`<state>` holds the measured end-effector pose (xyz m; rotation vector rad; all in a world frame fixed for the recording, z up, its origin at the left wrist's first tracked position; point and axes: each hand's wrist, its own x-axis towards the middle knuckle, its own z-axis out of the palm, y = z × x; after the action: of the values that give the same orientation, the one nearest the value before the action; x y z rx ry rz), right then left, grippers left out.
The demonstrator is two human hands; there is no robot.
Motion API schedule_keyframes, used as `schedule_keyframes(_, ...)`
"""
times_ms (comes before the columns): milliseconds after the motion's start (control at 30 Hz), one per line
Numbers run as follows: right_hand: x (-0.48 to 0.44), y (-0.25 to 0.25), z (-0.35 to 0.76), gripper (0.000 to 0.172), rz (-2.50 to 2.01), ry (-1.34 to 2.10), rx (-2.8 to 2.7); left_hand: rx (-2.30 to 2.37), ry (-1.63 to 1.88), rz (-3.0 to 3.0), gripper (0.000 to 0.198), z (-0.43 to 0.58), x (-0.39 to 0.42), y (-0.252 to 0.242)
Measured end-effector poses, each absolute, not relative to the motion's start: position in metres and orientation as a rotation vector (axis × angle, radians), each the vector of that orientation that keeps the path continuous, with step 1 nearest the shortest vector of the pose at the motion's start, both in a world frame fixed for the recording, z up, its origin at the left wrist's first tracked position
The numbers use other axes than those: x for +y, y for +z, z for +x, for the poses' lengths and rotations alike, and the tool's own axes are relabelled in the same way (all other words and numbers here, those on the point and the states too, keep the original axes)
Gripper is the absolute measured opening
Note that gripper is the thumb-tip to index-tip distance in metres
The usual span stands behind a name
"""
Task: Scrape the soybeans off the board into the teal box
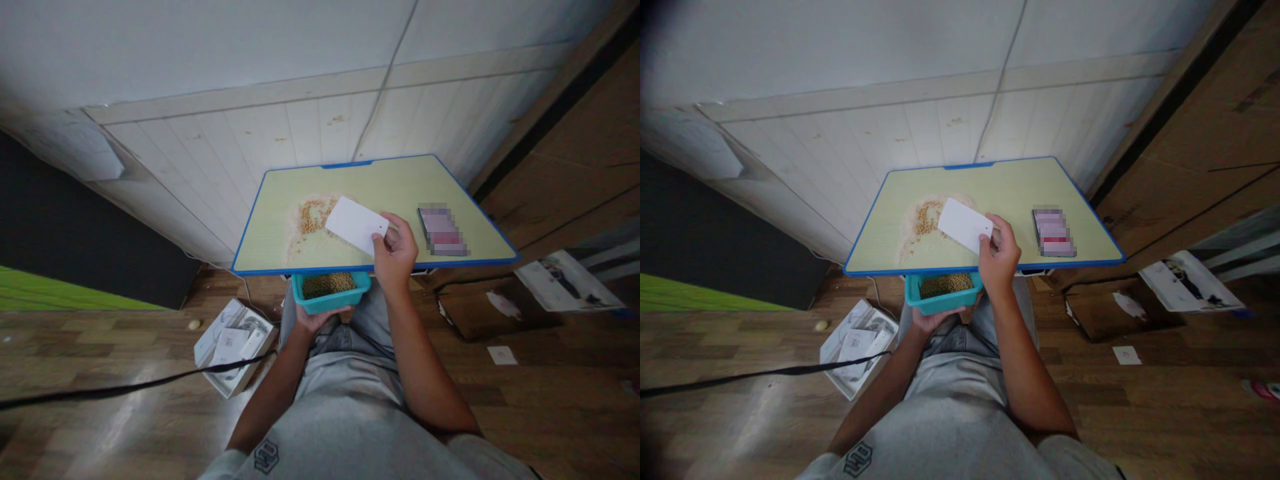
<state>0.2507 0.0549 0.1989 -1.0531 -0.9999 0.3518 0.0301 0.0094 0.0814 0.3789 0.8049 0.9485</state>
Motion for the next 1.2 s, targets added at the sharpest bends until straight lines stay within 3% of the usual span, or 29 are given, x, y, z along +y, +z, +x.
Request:
schedule_keyframes(200, 0.055, 0.198, 0.251, 0.045, -1.035, 0.374, -0.998, 0.697, 0.904, 0.328, 0.105, 0.03, 0.006, 0.087)
schedule_keyframes(367, 0.055, 0.197, 0.252, 0.044, -1.039, 0.377, -1.02, 0.688, 0.925, 0.348, 0.116, 0.029, 0.007, 0.092)
schedule_keyframes(567, 0.055, 0.196, 0.25, 0.041, -1.043, 0.324, -1.031, 0.719, 0.924, 0.301, 0.109, 0.03, 0.006, 0.095)
schedule_keyframes(767, 0.054, 0.198, 0.249, 0.041, -1.05, 0.313, -1.036, 0.71, 0.939, 0.371, 0.117, 0.03, 0.006, 0.093)
schedule_keyframes(1200, 0.058, 0.202, 0.251, 0.042, -1.028, 0.321, -1.044, 0.756, 0.927, 0.334, 0.1, 0.03, 0.007, 0.094)
